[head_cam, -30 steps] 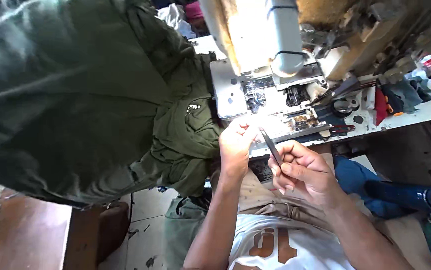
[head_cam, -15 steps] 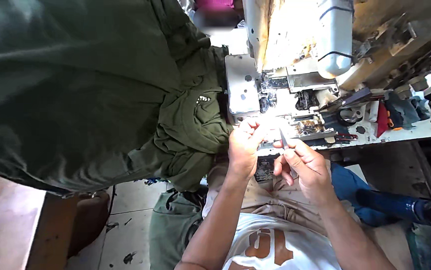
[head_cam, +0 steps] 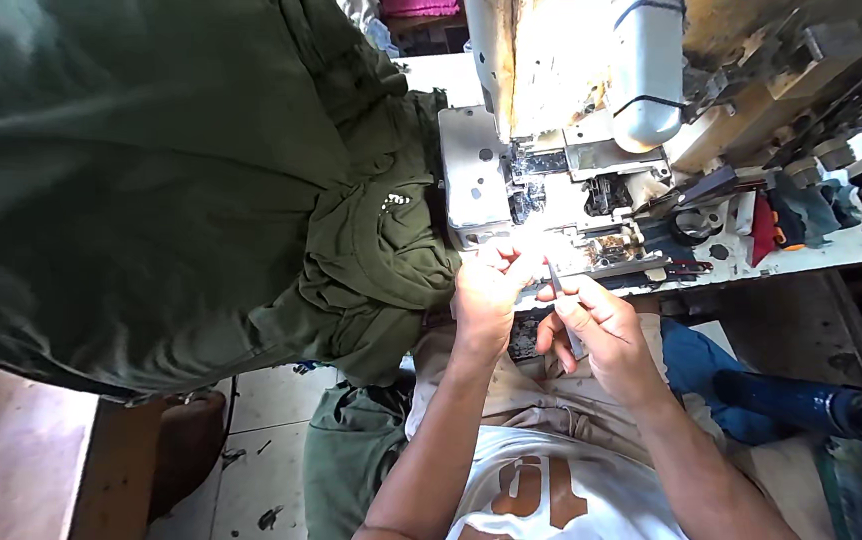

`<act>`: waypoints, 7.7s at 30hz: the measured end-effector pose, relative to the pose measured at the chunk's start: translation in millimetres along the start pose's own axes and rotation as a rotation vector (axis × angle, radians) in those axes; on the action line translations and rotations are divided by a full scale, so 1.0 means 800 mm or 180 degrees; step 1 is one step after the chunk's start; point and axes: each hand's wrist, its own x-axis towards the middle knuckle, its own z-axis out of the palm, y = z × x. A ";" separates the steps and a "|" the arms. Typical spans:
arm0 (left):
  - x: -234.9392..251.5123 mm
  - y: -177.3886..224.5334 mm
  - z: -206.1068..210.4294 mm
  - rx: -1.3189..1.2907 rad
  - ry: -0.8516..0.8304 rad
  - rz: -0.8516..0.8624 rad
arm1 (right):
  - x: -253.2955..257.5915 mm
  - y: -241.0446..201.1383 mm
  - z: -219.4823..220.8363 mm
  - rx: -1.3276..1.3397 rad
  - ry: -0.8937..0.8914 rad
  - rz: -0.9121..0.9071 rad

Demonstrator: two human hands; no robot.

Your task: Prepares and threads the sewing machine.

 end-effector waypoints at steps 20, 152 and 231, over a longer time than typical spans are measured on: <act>0.000 -0.004 0.001 0.0223 -0.0123 0.0043 | 0.003 0.001 -0.012 0.0615 -0.0036 0.0109; -0.002 -0.036 -0.081 0.1537 -0.0393 0.0630 | 0.118 -0.054 -0.081 0.0688 0.1127 0.1140; 0.084 -0.016 0.052 0.1800 -0.0997 -0.0139 | 0.045 -0.047 -0.086 0.0757 0.0315 0.1047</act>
